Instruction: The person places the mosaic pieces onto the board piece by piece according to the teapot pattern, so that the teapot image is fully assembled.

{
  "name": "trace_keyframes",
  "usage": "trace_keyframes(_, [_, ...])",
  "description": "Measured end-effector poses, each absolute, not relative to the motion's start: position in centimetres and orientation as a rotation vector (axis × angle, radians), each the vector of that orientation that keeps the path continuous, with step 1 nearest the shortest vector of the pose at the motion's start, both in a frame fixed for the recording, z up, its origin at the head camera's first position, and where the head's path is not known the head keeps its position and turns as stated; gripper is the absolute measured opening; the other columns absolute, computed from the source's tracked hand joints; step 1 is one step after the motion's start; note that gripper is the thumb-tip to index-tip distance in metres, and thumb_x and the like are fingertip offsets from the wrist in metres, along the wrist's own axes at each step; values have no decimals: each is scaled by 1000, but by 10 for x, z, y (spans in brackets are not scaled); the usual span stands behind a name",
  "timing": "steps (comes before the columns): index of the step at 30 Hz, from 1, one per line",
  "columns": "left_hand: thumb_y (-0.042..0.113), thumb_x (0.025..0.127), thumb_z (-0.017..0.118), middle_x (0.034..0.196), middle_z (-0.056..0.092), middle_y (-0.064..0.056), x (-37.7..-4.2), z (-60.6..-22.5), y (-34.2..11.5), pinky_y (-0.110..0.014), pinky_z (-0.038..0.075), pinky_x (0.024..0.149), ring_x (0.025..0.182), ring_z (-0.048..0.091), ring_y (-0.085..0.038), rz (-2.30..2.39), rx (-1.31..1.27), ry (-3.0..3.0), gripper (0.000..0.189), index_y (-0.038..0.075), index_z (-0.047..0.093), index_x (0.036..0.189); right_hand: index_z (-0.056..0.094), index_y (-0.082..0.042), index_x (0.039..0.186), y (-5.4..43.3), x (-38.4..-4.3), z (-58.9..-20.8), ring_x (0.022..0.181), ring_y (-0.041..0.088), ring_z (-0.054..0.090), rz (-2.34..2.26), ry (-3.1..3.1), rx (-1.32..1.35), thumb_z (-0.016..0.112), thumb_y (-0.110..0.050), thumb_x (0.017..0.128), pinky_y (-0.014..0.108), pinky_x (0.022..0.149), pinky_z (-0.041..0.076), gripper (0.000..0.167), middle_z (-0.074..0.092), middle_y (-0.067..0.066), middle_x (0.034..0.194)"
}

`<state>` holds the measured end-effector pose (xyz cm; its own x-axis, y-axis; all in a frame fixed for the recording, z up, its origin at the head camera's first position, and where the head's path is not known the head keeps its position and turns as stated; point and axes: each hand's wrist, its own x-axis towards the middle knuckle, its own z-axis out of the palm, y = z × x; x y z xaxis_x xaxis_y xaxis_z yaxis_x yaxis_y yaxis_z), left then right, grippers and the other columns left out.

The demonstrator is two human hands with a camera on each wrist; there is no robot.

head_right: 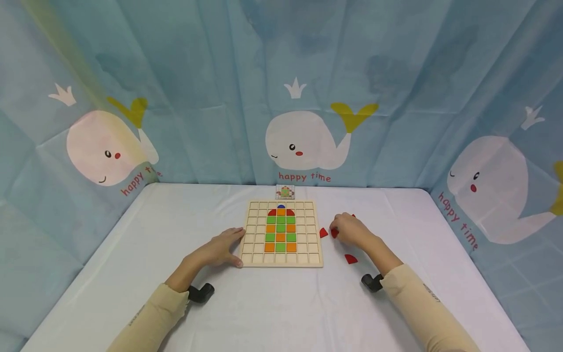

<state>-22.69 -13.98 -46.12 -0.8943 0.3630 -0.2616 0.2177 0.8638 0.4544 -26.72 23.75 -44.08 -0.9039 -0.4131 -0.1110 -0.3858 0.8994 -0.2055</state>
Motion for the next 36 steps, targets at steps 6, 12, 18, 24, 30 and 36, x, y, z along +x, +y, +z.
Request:
trace_keyframes(6, [30,72,85,158,32,-14,-227,-461,-140,-59,24,117,148,24,-36,606,439,2701,96,4,35,150,76,-6,90,239,-268,-442,76,14,47,-290,2930,-581,76,-9,80,28,67,43,10,58,0,80])
trace_keyframes(12, [30,71,85,158,32,-15,-225,-459,-140,-59,24,117,148,24,-36,618,440,2692,97,3,35,150,77,-7,93,242,-267,-446,80,15,52,-307,2922,-634,74,-6,81,33,74,51,13,65,2,88])
trace_keyframes(18, [30,71,85,158,32,-15,-225,-459,-139,-59,24,117,148,24,-37,618,447,2693,97,3,35,150,77,-6,95,244,-267,-449,80,16,54,-295,2920,-637,70,-2,82,37,79,53,15,66,3,90])
trace_keyframes(24, [30,70,86,158,33,-15,-225,-459,-139,-59,24,116,148,24,-36,621,441,2693,98,2,36,150,76,-5,95,245,-267,-449,79,15,53,-316,2917,-626,68,0,82,36,77,53,16,65,3,89])
trace_keyframes(30, [31,71,85,158,32,-15,-226,-458,-139,-59,24,116,148,24,-37,613,448,2695,97,2,35,150,75,-5,96,244,-268,-445,77,14,52,-361,2926,-609,72,-3,81,32,74,52,15,64,2,86])
trace_keyframes(36, [30,71,86,158,33,-15,-226,-459,-139,-59,25,117,148,24,-37,606,434,2702,98,3,35,150,75,-6,98,231,-273,-438,80,16,55,-417,2918,-597,72,-6,83,34,75,53,16,64,2,88])
